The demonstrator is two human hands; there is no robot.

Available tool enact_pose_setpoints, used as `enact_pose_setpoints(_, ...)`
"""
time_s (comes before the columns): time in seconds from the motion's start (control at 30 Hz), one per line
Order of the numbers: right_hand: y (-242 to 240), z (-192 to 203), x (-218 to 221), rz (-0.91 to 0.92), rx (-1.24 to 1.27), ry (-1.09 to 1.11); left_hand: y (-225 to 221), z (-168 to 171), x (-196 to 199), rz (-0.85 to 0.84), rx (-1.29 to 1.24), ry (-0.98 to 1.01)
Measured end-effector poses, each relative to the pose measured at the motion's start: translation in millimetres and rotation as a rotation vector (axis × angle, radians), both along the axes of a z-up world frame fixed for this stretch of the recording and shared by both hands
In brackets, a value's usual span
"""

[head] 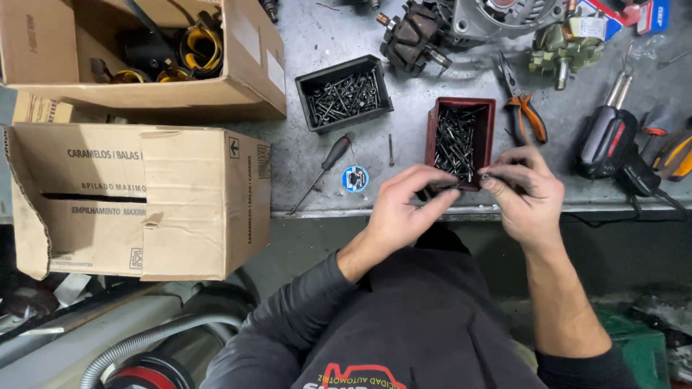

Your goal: The person works at a bench covered with alternator parts, fitting a bearing into an alternator housing and driving it in using a socket. They then sort bolts from a red tray into a black parts bin while handling small alternator components.

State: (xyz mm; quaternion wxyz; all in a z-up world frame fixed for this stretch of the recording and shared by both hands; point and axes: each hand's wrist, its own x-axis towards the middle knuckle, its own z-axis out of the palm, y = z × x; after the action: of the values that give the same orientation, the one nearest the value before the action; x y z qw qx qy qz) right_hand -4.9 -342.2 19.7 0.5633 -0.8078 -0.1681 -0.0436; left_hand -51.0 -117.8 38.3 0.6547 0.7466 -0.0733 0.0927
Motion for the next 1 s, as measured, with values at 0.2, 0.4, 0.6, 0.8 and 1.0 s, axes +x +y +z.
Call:
enact_pose_setpoints(0.2, 1.6, 2.9, -10.9, 0.025, -0.044, 0.026, -11.9, 7.0, 0.4, -0.071, -0.013, -0.033)
enact_pose_setpoints(0.4, -5.3, -19.6, 3.0, -0.08, -0.25, 0.127, -4.1, -32.6, -14.1, -0.012, 0.089, 0.16)
enact_pose_setpoints(0.6, -4.3, -27.2, 35.6, -0.131, -0.434, -0.014, -1.6, -62.3, -20.7, 0.033, 0.12, 0.299)
enact_pose_setpoints(0.8, 14.1, -40.8, 74.6, 0.053, -0.878, -0.274, -8.0, -73.0, -15.9, 0.051, 0.216, 0.244)
enact_pose_setpoints(1.0, 12.9, -29.9, 97.4, 0.36, -1.323, -0.436, -11.8, -71.2, -5.6, -0.015, 0.831, 0.156)
